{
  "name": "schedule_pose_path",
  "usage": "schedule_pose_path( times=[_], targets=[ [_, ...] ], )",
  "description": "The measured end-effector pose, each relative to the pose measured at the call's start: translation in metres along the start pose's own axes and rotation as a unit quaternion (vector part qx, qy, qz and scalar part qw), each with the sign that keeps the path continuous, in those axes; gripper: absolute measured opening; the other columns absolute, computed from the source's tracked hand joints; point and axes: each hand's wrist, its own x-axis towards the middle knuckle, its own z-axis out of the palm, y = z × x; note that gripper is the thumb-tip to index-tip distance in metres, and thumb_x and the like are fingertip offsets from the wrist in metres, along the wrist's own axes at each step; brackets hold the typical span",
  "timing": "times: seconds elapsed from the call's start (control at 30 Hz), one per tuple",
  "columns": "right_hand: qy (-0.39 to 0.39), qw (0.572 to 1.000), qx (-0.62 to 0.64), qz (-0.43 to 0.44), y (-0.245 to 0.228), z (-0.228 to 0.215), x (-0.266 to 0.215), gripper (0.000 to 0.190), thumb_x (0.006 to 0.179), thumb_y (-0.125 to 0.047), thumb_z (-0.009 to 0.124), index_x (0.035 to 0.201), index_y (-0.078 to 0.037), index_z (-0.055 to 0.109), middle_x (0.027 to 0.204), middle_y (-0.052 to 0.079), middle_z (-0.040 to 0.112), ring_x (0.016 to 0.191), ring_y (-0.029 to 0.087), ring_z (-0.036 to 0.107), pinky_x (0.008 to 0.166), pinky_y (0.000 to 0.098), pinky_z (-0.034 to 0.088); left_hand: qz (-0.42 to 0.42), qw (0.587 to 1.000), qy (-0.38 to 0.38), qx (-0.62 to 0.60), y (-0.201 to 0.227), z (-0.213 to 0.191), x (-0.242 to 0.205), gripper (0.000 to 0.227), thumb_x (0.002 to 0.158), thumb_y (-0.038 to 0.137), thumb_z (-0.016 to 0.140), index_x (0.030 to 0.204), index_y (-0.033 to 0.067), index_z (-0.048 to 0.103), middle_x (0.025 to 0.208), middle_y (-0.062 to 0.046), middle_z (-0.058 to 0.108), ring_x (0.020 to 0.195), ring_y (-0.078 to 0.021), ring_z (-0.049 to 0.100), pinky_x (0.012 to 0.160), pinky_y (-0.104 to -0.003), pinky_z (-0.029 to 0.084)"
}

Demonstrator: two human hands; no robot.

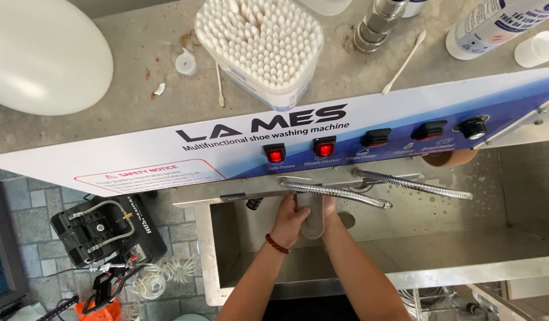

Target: The recorder is washing and scrubbing shoe insoles using a specialized shoe washing station.

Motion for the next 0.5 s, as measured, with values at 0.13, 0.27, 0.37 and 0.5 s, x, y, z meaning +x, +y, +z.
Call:
schedule_pose_path(
  times=[0.13, 0.27, 0.37, 0.5],
  targets=[
    [0.062, 0.997, 0.035, 0.032, 0.004, -0.048, 0.007, 0.068, 0.100, -0.057, 0.053, 0.142, -0.004, 0.052, 0.136, 0.019, 0.061, 0.120, 0.037, 0.060, 0.105, 0.0514, 0.051, 0.038, 0.996, -0.035, 0.071, 0.011, 0.005, -0.012, 0.060, 0.085, -0.009, 0.052, 0.144, 0.0012, 0.042, 0.137, -0.005, 0.056, 0.129, -0.0147, 0.053, 0.111, -0.032, 0.041],
    [0.021, 0.998, 0.064, 0.007, 0.006, -0.045, 0.026, 0.069, 0.099, -0.058, 0.052, 0.144, -0.005, 0.051, 0.138, 0.019, 0.060, 0.122, 0.037, 0.060, 0.107, 0.0520, 0.050, -0.004, 0.991, -0.011, 0.130, 0.009, -0.002, -0.001, 0.042, 0.094, -0.006, 0.055, 0.136, -0.0069, 0.050, 0.124, -0.010, 0.061, 0.111, -0.0184, 0.059, 0.100, -0.035, 0.048],
    [-0.022, 0.998, 0.064, 0.003, 0.007, -0.037, 0.017, 0.072, 0.098, -0.057, 0.054, 0.146, -0.004, 0.050, 0.141, 0.019, 0.059, 0.124, 0.036, 0.060, 0.108, 0.0507, 0.051, 0.005, 0.994, 0.001, 0.107, 0.008, 0.004, -0.008, 0.041, 0.093, -0.007, 0.055, 0.134, -0.0078, 0.051, 0.122, -0.010, 0.063, 0.111, -0.0164, 0.061, 0.099, -0.033, 0.049],
    [-0.083, 0.995, 0.054, 0.002, 0.001, -0.028, 0.010, 0.075, 0.096, -0.057, 0.057, 0.149, -0.004, 0.048, 0.145, 0.019, 0.057, 0.128, 0.035, 0.059, 0.111, 0.0486, 0.051, 0.017, 0.994, -0.017, 0.108, 0.004, 0.004, -0.022, 0.047, 0.091, -0.008, 0.053, 0.138, -0.0041, 0.050, 0.123, -0.009, 0.062, 0.107, -0.0156, 0.058, 0.097, -0.031, 0.046]
  ],
)
